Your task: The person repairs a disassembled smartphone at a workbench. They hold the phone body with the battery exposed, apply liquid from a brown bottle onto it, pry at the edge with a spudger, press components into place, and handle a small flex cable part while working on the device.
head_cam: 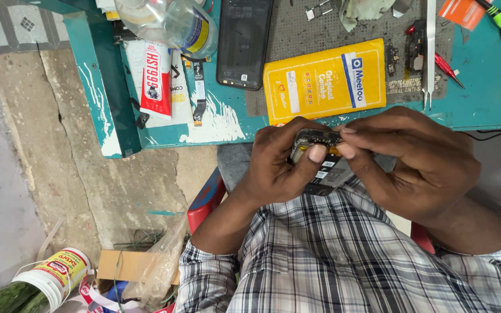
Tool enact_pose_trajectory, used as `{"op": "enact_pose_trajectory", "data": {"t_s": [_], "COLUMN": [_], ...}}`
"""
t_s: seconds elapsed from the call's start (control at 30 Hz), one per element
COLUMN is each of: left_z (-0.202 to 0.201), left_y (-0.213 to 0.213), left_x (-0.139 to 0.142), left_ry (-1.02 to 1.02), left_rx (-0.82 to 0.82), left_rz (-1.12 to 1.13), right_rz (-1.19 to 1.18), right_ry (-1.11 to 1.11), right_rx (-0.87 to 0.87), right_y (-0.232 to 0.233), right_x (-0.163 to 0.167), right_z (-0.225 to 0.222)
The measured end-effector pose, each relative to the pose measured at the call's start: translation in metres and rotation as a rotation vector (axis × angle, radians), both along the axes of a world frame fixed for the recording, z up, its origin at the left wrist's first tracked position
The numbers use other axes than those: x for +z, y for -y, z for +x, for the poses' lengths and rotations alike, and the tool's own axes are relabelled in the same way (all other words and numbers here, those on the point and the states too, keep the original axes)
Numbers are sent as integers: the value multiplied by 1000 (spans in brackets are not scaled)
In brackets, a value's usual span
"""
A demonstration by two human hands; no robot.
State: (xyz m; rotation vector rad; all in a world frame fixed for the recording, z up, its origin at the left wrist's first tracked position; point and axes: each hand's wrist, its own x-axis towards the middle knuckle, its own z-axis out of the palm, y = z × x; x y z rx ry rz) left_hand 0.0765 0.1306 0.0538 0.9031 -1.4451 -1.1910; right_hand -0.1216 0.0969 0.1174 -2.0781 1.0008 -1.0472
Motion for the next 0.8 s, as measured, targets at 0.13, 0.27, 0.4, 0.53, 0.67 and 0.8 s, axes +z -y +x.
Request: {"op": "enact_pose_trajectory", "data": {"t_s": [0.13, 0.27, 0.4, 0.53, 0.67, 0.8], "left_z": [0, 0, -1, -4, -1, 3], "left_y": [1, 1, 1, 2, 3, 2], "left_x": [-2, -3, -1, 3, 12, 24], "left_ry": [-17, 6, 40, 22, -45, 34], "left_rx": [2, 9, 25, 33, -30, -68], "left_rz": [-7, -11, 41, 135, 199, 193], "right_rz": [3, 1, 28, 125, 276, 286], "right_ry": [5, 4, 8, -17, 109, 217], "right_rx": [-2, 13, -21, -105, -136, -103], "right_y": [0, 1, 0, 0, 5, 7], "right_x": [1, 1, -1, -3, -6, -7], "right_z": [1, 0, 2, 4, 2, -4]}}
